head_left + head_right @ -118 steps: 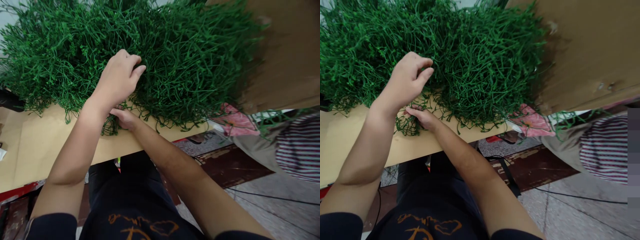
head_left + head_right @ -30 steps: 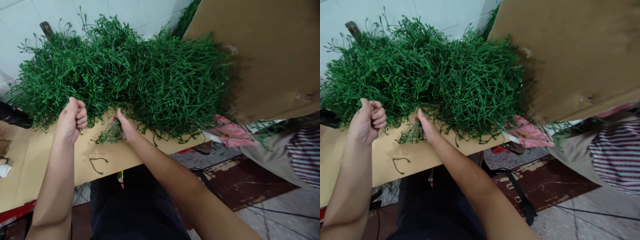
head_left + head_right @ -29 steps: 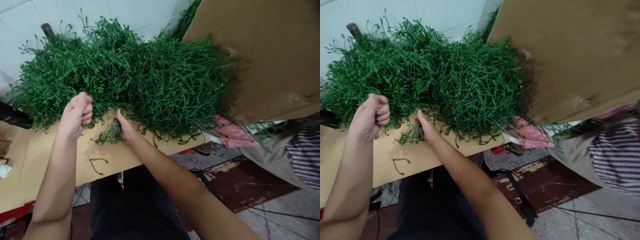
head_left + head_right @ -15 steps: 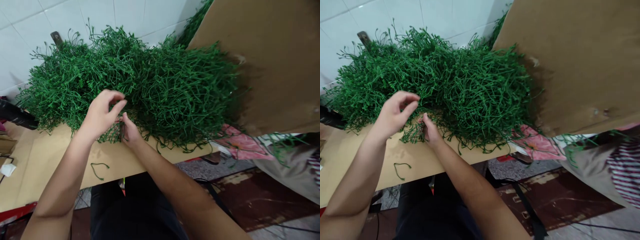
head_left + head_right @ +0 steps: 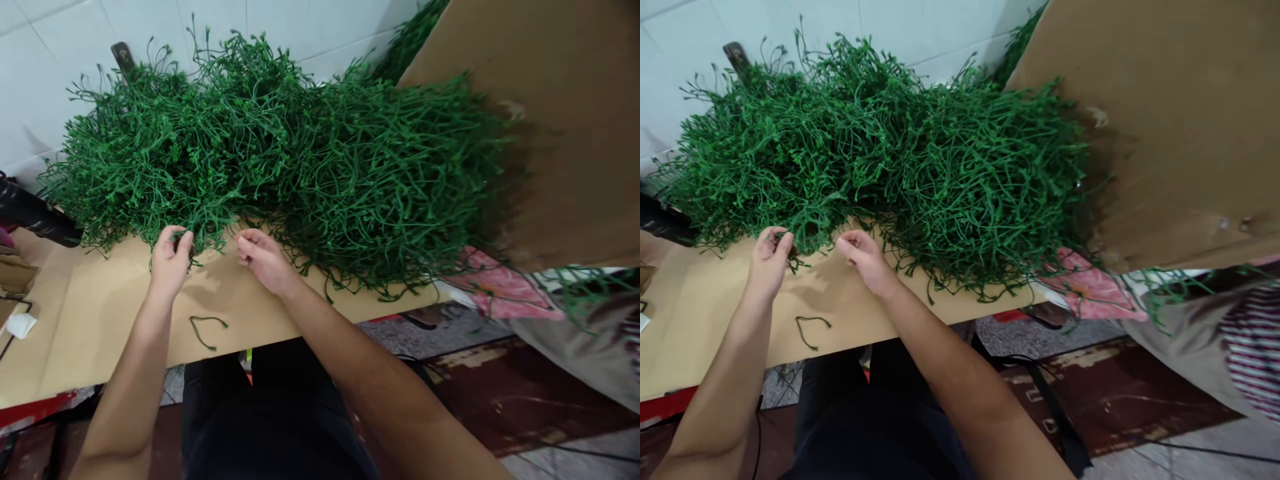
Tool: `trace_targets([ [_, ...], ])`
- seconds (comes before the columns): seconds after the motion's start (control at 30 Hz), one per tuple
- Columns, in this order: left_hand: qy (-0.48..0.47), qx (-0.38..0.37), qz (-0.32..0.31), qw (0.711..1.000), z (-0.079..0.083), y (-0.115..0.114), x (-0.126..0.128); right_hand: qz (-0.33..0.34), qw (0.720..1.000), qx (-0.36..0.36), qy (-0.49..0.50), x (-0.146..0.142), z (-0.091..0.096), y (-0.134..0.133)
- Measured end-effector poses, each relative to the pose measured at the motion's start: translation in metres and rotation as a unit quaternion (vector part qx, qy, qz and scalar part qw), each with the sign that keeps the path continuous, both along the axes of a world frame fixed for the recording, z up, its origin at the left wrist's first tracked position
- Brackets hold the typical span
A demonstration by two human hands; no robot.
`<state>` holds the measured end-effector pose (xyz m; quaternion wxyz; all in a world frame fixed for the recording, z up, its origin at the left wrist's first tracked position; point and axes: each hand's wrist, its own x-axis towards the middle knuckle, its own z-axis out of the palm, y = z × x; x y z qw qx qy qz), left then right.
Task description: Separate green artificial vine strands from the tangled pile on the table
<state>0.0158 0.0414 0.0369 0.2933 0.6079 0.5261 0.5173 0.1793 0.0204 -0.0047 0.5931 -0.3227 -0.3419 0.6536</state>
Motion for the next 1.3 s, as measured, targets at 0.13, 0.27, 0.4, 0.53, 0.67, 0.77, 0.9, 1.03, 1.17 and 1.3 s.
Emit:
trace_targets([
  [0.13, -0.075, -0.010, 0.022, 0.997, 0.012, 0.004, -0.019, 0.003, 0.974, 0.138, -0.177, -0.006, -0.005, -0.011],
  [0.27, -0.103, -0.017, 0.022, 0.994, 0.015, -0.001, -0.028, 0.152, 0.830, 0.337, -0.417, -0.016, -0.006, -0.031],
  [0.4, -0.099, 0.000, 0.011, 0.995, 0.013, -0.005, -0.027, 0.187, 0.662, 0.385, -0.615, -0.027, -0.004, -0.036],
  [0.53, -0.112, -0.009, 0.010, 0.994, 0.007, -0.004, -0.025, 0.173, 0.605, 0.354, -0.692, -0.032, -0.003, -0.031],
  [0.67, -0.145, -0.020, 0.026, 0.989, -0.003, -0.002, -0.024, 0.161, 0.566, 0.332, -0.738, -0.024, 0.001, -0.031],
  [0.77, -0.149, -0.021, 0.034, 0.988, -0.013, -0.003, -0.024, 0.124, 0.576, 0.331, -0.738, 0.004, 0.022, -0.028],
  [0.9, -0.125, -0.020, 0.019, 0.992, -0.021, -0.006, -0.024, -0.143, 0.615, 0.326, -0.704, 0.076, 0.079, -0.008],
  [1.03, -0.078, 0.007, -0.010, 0.997, -0.022, -0.009, -0.023, -0.396, 0.545, 0.155, -0.723, 0.126, 0.128, 0.006],
  [1.17, -0.038, 0.039, -0.028, 0.998, -0.026, -0.006, -0.026, -0.405, 0.497, 0.252, -0.725, 0.099, 0.117, -0.005],
  [1.3, 0.013, 0.050, -0.041, 0.998, -0.029, -0.006, -0.029, -0.274, 0.596, 0.390, -0.647, 0.033, 0.076, -0.012],
])
